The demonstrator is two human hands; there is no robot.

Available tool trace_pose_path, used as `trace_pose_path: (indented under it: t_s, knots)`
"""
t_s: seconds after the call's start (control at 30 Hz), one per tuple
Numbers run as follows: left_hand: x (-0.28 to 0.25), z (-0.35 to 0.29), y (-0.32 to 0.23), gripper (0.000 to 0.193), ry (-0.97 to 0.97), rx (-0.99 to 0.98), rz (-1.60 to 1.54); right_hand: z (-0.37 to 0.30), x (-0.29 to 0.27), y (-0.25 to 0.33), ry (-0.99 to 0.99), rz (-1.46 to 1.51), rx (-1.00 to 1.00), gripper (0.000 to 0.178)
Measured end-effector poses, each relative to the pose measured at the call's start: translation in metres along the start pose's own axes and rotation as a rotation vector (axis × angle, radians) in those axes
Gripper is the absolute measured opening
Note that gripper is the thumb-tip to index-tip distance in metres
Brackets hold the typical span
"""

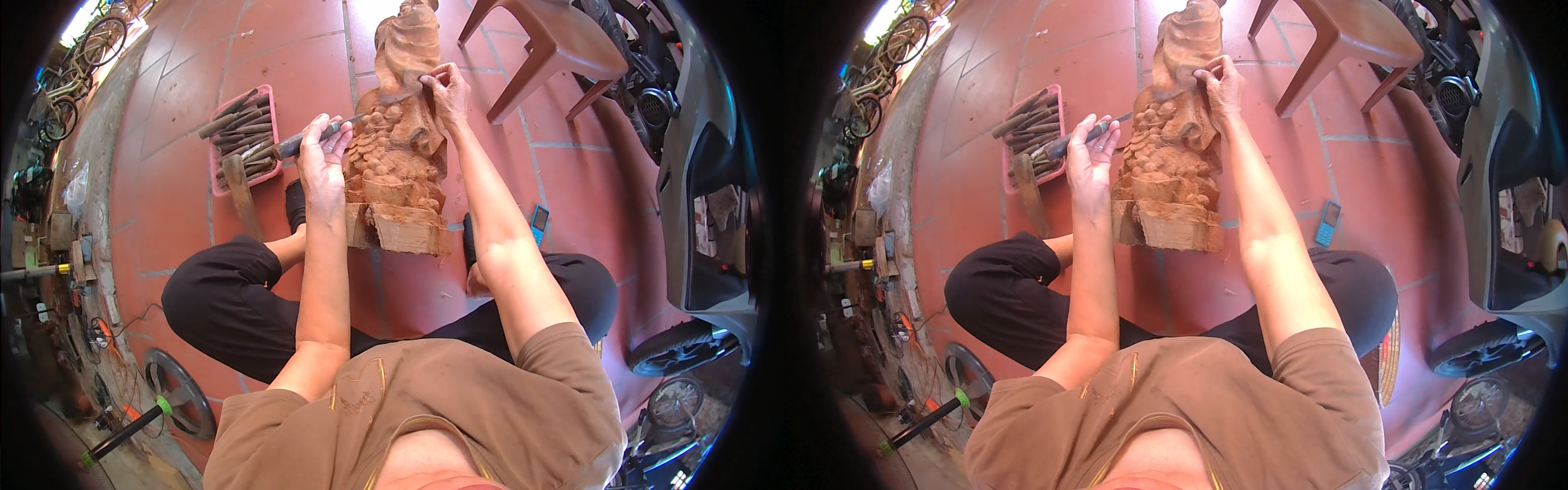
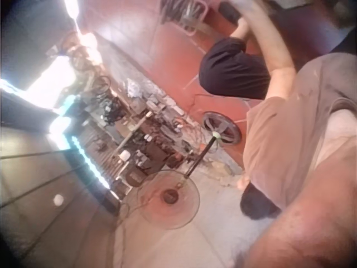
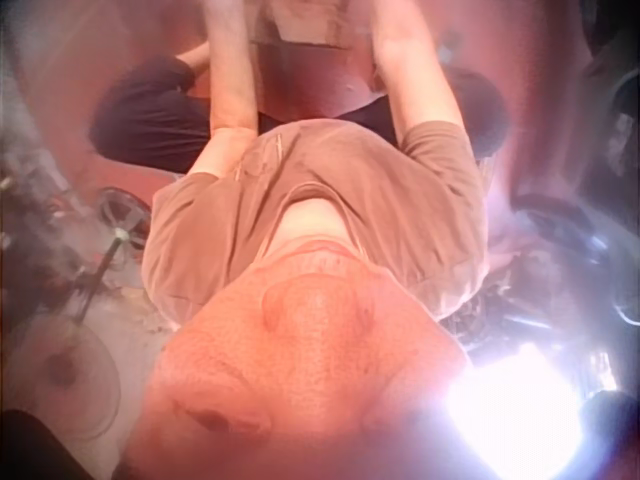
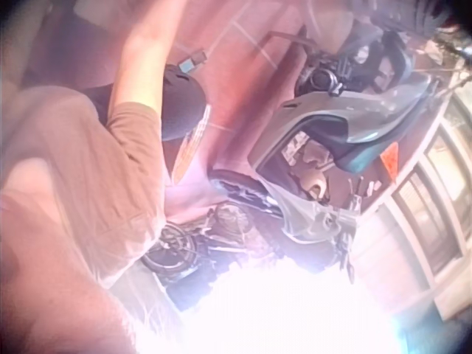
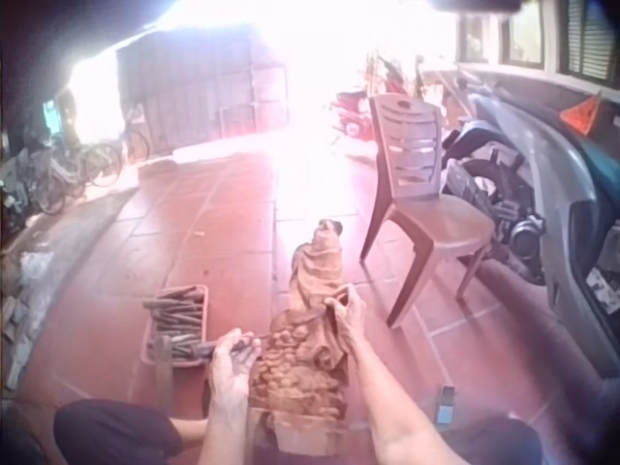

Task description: The person carves a wooden sculpture using a chisel and mallet. They repeatedly strike the chisel to shape the wood, focusing on refining the surface details of the figure.

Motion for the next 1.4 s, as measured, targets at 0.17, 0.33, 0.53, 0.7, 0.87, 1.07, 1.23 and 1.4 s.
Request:
trace_pose_path:
  t_s: [0.17, 0.33, 0.53, 0.7, 0.87, 1.07, 1.23, 1.4]
  knots:
    - [0.0, 0.0, -0.003, 0.021, 0.001, 0.003, -0.018, 0.005, -0.009, -0.067, 0.009, 0.272, 0.179, 0.009]
    - [0.01, -0.001, 0.012, 0.02, 0.016, -0.048, -0.022, 0.004, -0.069, -0.165, -0.065, -0.14, 0.378, 0.027]
    - [0.0, 0.0, -0.003, 0.02, 0.001, -0.009, -0.018, 0.005, 0.007, -0.079, 0.054, 0.217, 0.53, 0.037]
    - [0.007, -0.001, 0.004, 0.021, 0.008, -0.032, 0.023, 0.014, 0.024, -0.112, 0.156, 0.228, 0.815, 0.04]
    - [0.004, -0.001, 0.0, 0.022, 0.0, -0.021, 0.021, 0.0, 0.027, -0.127, 0.323, 0.103, 0.952, 0.033]
    - [0.002, 0.0, 0.002, 0.018, -0.01, -0.047, -0.006, -0.009, -0.014, -0.113, 0.138, 0.123, 0.563, 0.021]
    - [0.002, 0.001, 0.002, 0.019, 0.005, -0.053, -0.021, 0.002, 0.016, -0.072, 0.325, 0.128, 0.515, 0.033]
    - [0.002, 0.001, 0.003, 0.019, 0.002, -0.049, -0.016, 0.004, 0.025, -0.084, 0.287, 0.307, 0.592, 0.025]
Point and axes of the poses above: each hand's wrist, its own z-axis towards the middle knuckle, its own x-axis out of the palm, y = z × x, the point moved 10 cm from there along z, towards the middle knuckle, and after that the axes turned 10 degrees about -y, right-handed, at the moved point
